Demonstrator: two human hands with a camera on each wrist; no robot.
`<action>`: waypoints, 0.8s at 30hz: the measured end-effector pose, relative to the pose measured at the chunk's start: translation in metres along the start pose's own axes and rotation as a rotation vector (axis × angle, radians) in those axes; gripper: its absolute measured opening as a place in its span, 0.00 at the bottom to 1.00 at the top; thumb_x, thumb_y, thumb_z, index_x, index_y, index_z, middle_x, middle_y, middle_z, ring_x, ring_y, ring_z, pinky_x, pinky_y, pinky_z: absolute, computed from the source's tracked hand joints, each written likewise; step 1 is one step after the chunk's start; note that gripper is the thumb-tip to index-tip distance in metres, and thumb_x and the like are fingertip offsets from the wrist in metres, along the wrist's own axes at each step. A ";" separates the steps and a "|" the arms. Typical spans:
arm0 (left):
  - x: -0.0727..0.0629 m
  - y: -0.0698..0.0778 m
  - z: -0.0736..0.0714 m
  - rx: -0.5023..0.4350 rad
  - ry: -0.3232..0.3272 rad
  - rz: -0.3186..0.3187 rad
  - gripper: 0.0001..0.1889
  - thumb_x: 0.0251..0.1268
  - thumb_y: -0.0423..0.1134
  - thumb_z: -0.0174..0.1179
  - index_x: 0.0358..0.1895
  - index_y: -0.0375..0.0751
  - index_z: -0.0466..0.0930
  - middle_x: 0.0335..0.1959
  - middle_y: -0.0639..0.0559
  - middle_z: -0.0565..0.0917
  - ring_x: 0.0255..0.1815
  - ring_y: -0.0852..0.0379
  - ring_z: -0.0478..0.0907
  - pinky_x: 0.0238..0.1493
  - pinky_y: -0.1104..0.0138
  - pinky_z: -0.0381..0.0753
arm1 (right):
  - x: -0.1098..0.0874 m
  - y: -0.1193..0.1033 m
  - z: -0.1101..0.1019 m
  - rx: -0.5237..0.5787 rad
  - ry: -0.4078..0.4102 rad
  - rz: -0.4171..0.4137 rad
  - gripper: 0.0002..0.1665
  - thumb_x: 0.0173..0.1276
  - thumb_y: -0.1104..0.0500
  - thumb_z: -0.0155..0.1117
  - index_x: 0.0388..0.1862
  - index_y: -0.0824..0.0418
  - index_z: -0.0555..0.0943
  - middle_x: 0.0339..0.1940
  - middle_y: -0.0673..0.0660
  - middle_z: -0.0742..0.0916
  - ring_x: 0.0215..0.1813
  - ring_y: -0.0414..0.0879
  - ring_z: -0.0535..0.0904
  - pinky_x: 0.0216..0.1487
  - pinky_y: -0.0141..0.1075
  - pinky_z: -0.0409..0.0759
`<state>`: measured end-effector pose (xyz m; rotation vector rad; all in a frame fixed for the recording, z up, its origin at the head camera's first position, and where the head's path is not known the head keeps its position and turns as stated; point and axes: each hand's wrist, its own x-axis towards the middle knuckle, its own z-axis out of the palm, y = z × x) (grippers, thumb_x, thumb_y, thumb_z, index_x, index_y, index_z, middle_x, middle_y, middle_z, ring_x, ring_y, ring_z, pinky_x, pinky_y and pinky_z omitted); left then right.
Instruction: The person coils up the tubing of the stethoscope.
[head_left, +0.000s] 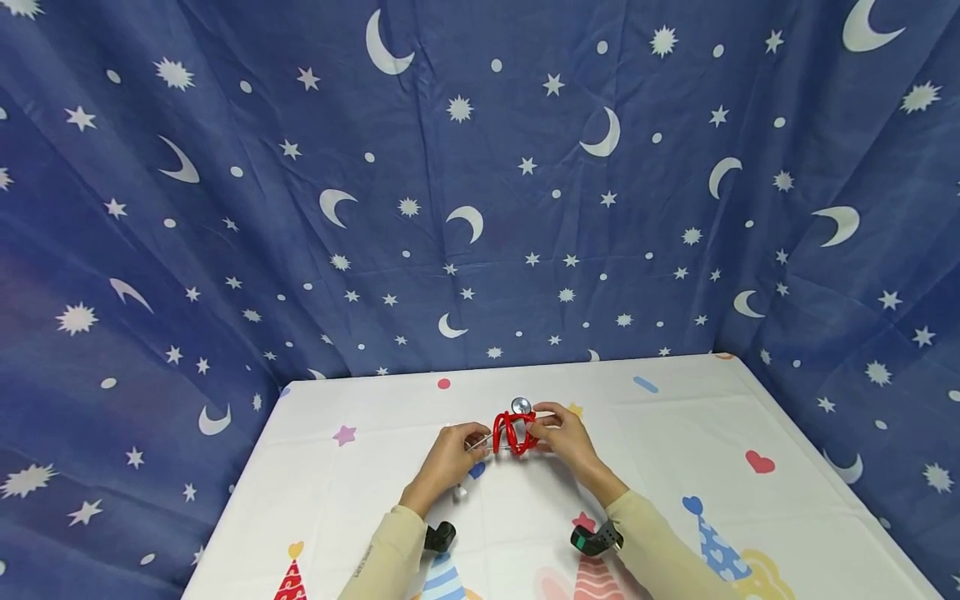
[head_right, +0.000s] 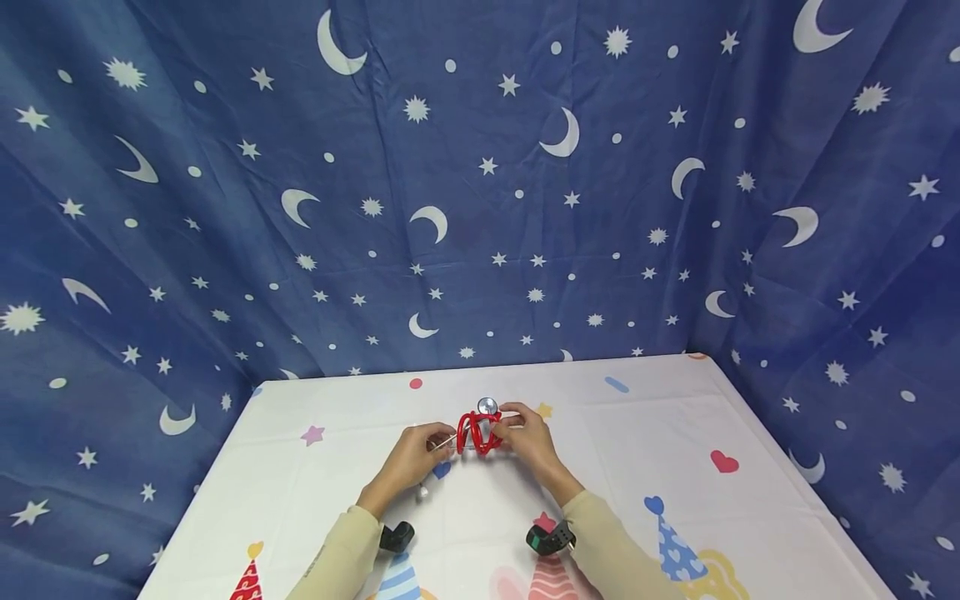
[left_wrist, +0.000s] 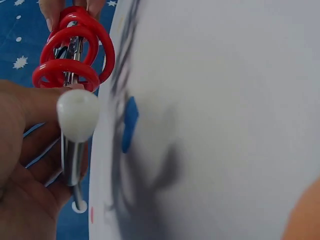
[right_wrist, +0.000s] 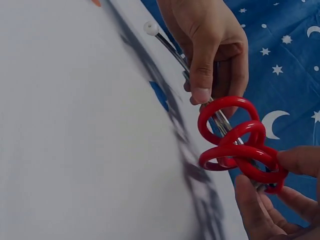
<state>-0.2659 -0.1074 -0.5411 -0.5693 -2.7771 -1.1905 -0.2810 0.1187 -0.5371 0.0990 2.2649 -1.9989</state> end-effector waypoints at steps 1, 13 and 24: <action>0.000 -0.001 0.001 0.008 -0.005 -0.001 0.12 0.61 0.33 0.67 0.48 0.40 0.85 0.37 0.50 0.88 0.35 0.61 0.81 0.40 0.69 0.80 | 0.000 0.001 0.000 -0.007 -0.004 0.003 0.24 0.63 0.64 0.68 0.58 0.63 0.77 0.40 0.60 0.84 0.33 0.44 0.84 0.41 0.45 0.86; -0.001 -0.007 0.003 0.016 -0.019 -0.046 0.14 0.60 0.34 0.68 0.50 0.40 0.84 0.38 0.51 0.87 0.37 0.61 0.80 0.42 0.68 0.80 | 0.000 0.005 0.000 -0.041 -0.009 -0.001 0.23 0.62 0.62 0.68 0.57 0.61 0.78 0.42 0.60 0.85 0.33 0.45 0.84 0.38 0.42 0.86; -0.010 -0.011 -0.004 -0.010 0.015 -0.058 0.14 0.68 0.39 0.61 0.53 0.40 0.82 0.46 0.49 0.86 0.47 0.55 0.83 0.51 0.59 0.82 | -0.006 0.005 -0.010 -0.116 0.025 -0.045 0.25 0.68 0.58 0.64 0.62 0.63 0.75 0.52 0.63 0.84 0.43 0.51 0.86 0.43 0.42 0.86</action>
